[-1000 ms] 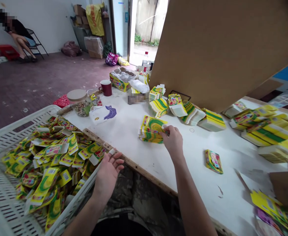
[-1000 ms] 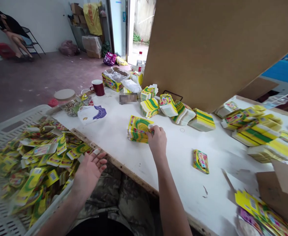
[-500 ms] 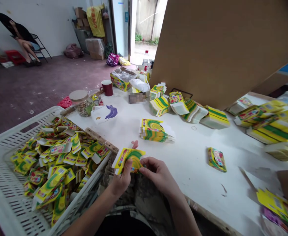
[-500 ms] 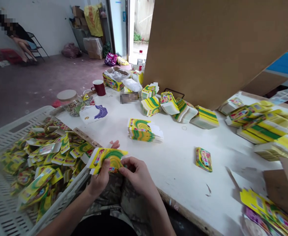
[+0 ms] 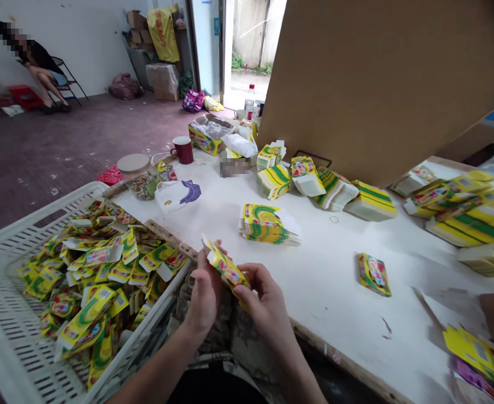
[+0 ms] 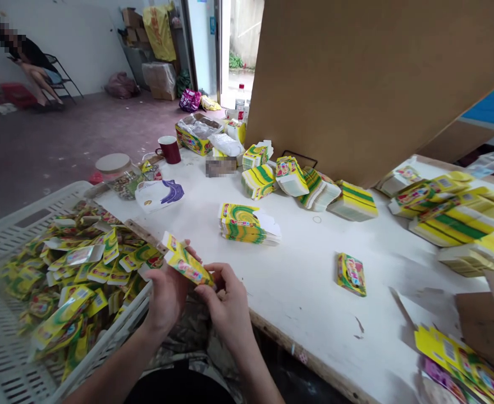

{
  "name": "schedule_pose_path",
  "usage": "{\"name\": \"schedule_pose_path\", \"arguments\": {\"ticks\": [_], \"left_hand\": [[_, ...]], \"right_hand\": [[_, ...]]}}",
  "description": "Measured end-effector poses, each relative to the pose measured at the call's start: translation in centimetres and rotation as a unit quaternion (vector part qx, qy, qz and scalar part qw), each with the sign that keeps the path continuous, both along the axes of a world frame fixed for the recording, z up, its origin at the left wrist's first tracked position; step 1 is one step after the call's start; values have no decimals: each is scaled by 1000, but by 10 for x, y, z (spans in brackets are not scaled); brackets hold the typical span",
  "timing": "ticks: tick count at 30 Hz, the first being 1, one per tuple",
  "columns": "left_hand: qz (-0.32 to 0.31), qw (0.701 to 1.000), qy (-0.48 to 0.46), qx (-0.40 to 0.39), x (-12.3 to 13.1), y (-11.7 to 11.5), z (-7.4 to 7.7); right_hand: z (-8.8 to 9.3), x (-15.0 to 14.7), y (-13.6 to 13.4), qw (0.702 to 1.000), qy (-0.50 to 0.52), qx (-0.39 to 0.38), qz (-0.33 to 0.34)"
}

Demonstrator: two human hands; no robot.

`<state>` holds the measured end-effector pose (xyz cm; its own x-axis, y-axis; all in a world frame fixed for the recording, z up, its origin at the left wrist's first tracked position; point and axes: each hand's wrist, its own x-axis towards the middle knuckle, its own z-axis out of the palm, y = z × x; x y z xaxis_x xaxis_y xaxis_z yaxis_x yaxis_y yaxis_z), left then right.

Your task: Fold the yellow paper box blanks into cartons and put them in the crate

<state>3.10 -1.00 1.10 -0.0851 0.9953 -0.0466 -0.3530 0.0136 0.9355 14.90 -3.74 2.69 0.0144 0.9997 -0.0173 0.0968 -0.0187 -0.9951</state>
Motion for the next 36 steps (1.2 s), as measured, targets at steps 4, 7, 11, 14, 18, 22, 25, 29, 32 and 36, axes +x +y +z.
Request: {"name": "schedule_pose_path", "arguments": {"ticks": [4, 7, 11, 14, 18, 22, 25, 29, 32, 36], "left_hand": [[23, 1000, -16, -14, -10, 0, -11], [-27, 999, -27, -4, -27, 4, 0], [-133, 984, 75, 87, -55, 8, 33], [-219, 929, 278, 110, -58, 8, 43], [-238, 861, 442, 80, -40, 5, 31], [-156, 866, 463, 109, -27, -4, 15], [-181, 861, 443, 173, -23, -11, 9], [-206, 836, 465, 204, -22, -12, 7], [-234, 818, 485, 200, -23, -9, 8], [-275, 803, 501, 173, -21, -7, 5]], "right_hand": [[3, 15, 3, 999, -26, 34, -5], [7, 28, 3, 988, -87, 125, -36], [11, 42, 0, 936, -231, 264, -22], [10, 39, -7, 898, -295, 321, 56], [1, 27, -17, 913, -249, 321, -43], [-15, 22, -19, 975, -42, 159, -152], [-22, 16, -16, 995, 97, 8, -32], [-17, 7, -9, 965, 245, -91, -8], [-8, 5, -6, 937, 323, -129, 33], [-8, 7, -7, 938, 316, -136, 53]]}}
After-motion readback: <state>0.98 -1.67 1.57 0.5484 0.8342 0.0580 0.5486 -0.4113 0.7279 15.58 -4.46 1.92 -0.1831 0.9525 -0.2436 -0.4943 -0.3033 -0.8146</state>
